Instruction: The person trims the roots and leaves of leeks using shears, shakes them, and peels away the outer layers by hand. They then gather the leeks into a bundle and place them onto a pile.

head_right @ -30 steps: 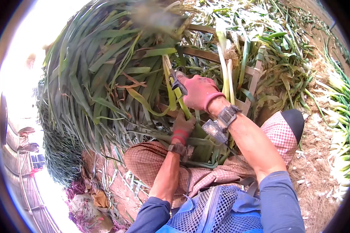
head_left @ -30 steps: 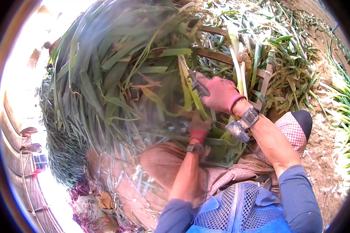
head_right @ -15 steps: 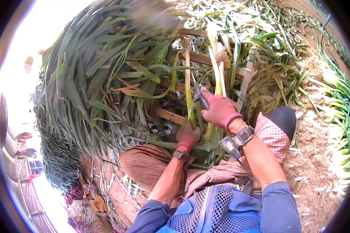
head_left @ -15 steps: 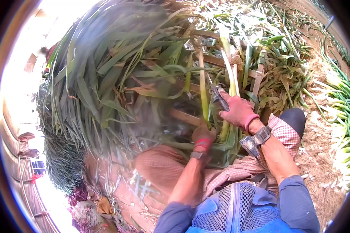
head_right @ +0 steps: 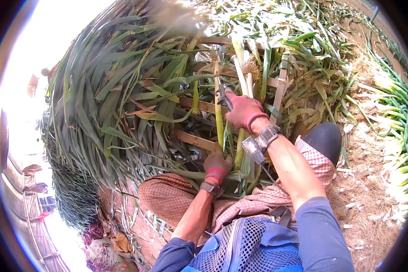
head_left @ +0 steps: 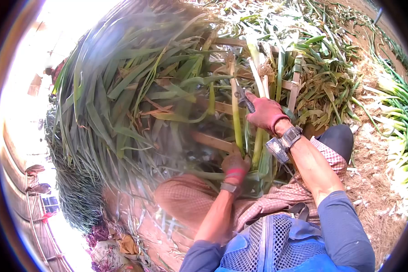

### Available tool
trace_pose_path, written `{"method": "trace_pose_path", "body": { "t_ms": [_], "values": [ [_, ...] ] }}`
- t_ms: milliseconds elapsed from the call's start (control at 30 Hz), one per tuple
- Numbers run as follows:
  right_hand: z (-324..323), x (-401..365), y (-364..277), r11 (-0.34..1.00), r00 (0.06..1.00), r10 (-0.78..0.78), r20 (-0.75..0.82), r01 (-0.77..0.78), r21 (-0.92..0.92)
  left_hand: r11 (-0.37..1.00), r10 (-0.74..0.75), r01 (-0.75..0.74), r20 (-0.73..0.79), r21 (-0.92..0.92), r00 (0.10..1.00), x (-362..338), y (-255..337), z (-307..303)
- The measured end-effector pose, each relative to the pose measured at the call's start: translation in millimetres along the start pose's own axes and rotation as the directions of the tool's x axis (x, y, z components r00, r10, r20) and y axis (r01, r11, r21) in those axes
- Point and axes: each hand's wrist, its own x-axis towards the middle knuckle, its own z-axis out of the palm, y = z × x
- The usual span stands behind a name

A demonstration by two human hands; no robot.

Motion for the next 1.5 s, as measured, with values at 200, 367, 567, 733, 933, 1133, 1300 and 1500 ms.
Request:
{"method": "trace_pose_path", "body": {
  "t_ms": [200,367,567,733,933,1133,1300,1500],
  "values": [
    [-0.5,-9.2,1.3,1.000,1.000,-0.014,0.002,0.014,0.017,0.992,0.013,-0.026,0.106,0.127,0.994,-2.1,12.8,-9.8],
    [-5.7,-20.2,10.6,0.998,0.998,-0.017,0.061,0.013,0.065,0.982,0.161,-0.160,0.006,0.098,0.987,-16.2,26.8,-16.9],
    [0.4,-26.9,40.5,0.988,0.999,0.049,0.003,-0.049,0.148,0.916,0.394,-0.399,0.085,0.049,0.915,-14.8,31.8,-65.7],
    [-1.6,-34.8,45.1,0.975,0.996,0.056,-0.069,-0.040,0.217,0.947,0.207,-0.011,-0.583,0.321,0.785,90.4,-55.6,-147.4],
    [32.4,-54.6,19.1,0.977,0.983,-0.178,0.043,0.171,0.131,0.901,-0.191,0.279,-0.274,0.331,0.943,139.9,-87.8,-160.5],
    [22.8,-53.3,23.0,0.951,0.988,-0.152,0.037,0.136,0.278,1.000,-0.020,0.020,0.123,0.007,0.992,82.5,-73.6,-94.9],
    [11.8,-62.6,19.7,0.951,0.971,-0.216,0.105,0.184,0.249,1.000,-0.003,0.013,0.424,-0.020,0.906,0.6,-54.9,-87.3],
    [17.5,-56.3,14.0,0.974,0.965,-0.201,0.172,0.177,0.145,0.997,-0.063,0.076,0.399,-0.017,0.915,17.5,-43.3,-144.9]
  ]
}}
